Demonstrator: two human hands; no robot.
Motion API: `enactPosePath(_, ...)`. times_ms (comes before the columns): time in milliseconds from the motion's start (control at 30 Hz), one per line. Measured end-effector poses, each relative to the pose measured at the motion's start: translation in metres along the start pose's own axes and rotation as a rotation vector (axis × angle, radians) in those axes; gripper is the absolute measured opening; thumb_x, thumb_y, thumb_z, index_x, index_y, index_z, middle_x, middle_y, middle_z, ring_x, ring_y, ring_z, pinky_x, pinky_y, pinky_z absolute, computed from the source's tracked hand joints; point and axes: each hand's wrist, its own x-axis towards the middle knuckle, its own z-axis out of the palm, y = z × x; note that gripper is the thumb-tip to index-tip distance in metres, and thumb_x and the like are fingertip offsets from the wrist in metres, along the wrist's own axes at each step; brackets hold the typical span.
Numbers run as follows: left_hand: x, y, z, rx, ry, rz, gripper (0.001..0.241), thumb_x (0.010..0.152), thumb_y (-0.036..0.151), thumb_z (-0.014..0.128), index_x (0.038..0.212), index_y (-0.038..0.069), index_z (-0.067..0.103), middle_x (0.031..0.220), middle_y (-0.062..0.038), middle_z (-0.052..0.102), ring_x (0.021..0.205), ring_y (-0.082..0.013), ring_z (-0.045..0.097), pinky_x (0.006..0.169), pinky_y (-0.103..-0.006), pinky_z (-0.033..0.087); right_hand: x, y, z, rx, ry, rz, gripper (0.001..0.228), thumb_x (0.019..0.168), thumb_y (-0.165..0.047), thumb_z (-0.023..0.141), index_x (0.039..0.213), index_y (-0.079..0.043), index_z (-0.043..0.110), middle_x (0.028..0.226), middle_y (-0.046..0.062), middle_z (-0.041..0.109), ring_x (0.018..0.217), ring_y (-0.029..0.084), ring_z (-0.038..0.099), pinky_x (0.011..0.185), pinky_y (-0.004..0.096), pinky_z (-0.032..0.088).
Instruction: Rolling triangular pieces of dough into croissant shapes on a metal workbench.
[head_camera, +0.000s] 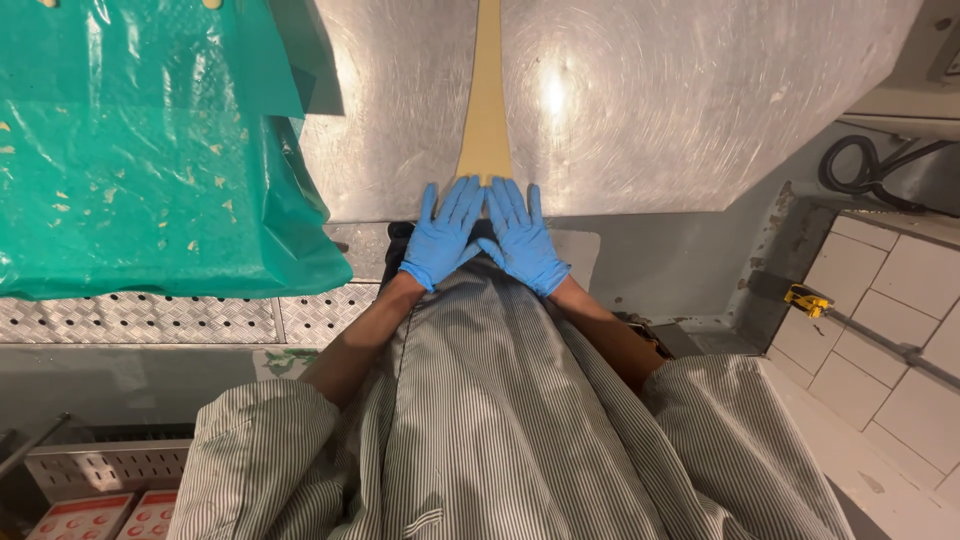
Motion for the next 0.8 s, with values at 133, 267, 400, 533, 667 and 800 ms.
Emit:
enactPosePath(133, 0.009, 0.000, -0.007, -0.004, 0.002, -0.008, 0.101, 0.086, 0.056, 0.068, 0.163, 0.005, 0.028, 0.170, -0.015, 0.024, 0.158, -0.0283, 0.020, 0.124, -0.0651, 0.009, 0.011, -0.003, -0.006, -0.016, -0.044, 0.029, 0.082, 0.100, -0.041, 0.060, 0.159, 0.008, 0.029, 0.168, 0.027, 0.023, 0.158, 0.041, 0.019, 0.127, 0.063, 0.004)
enactPosePath(267, 0.014, 0.000, -0.013, 0.014, 0.013, -0.027, 0.100, 0.086, 0.056, 0.067, 0.163, 0.006, 0.029, 0.170, -0.014, 0.024, 0.158, -0.0285, 0.020, 0.124, -0.0646, 0.009, 0.016, 0.000, -0.012, -0.023, -0.016, 0.048, 0.080, 0.100, -0.040, 0.060, 0.158, 0.007, 0.030, 0.168, 0.025, 0.023, 0.158, 0.040, 0.020, 0.126, 0.065, 0.002)
enactPosePath(400, 0.010, -0.002, -0.010, -0.009, 0.055, 0.022, 0.097, 0.090, 0.058, 0.064, 0.162, 0.002, 0.032, 0.169, -0.017, 0.026, 0.157, -0.0305, 0.023, 0.125, -0.0636, 0.010, 0.011, 0.005, -0.015, 0.063, 0.058, -0.039, 0.076, 0.101, -0.033, 0.061, 0.158, 0.005, 0.031, 0.167, 0.025, 0.025, 0.158, 0.040, 0.022, 0.127, 0.065, 0.002)
enactPosePath(533, 0.014, -0.004, -0.012, -0.009, 0.041, 0.033, 0.095, 0.091, 0.059, 0.061, 0.161, 0.001, 0.034, 0.168, -0.017, 0.029, 0.156, -0.0292, 0.025, 0.126, -0.0603, 0.011, 0.017, 0.005, -0.015, 0.031, 0.028, -0.037, 0.074, 0.100, -0.028, 0.064, 0.158, 0.004, 0.032, 0.166, 0.022, 0.030, 0.157, 0.037, 0.026, 0.127, 0.065, 0.003)
enactPosePath(667, 0.023, -0.007, -0.014, 0.047, 0.065, 0.024, 0.091, 0.093, 0.060, 0.059, 0.160, 0.002, 0.036, 0.167, -0.017, 0.031, 0.155, -0.0286, 0.026, 0.125, -0.0601, 0.011, 0.027, 0.013, -0.015, -0.038, 0.038, -0.026, 0.071, 0.100, -0.027, 0.066, 0.157, 0.004, 0.037, 0.165, 0.020, 0.035, 0.156, 0.034, 0.029, 0.127, 0.065, 0.006)
enactPosePath(800, 0.026, -0.008, -0.011, 0.105, 0.146, 0.026, 0.082, 0.099, 0.057, 0.056, 0.158, 0.003, 0.040, 0.165, -0.015, 0.035, 0.154, -0.0282, 0.028, 0.125, -0.0603, 0.014, 0.034, 0.025, -0.017, -0.127, 0.156, -0.061, 0.055, 0.100, -0.025, 0.072, 0.147, -0.004, 0.053, 0.158, 0.009, 0.048, 0.152, 0.027, 0.039, 0.130, 0.061, 0.015)
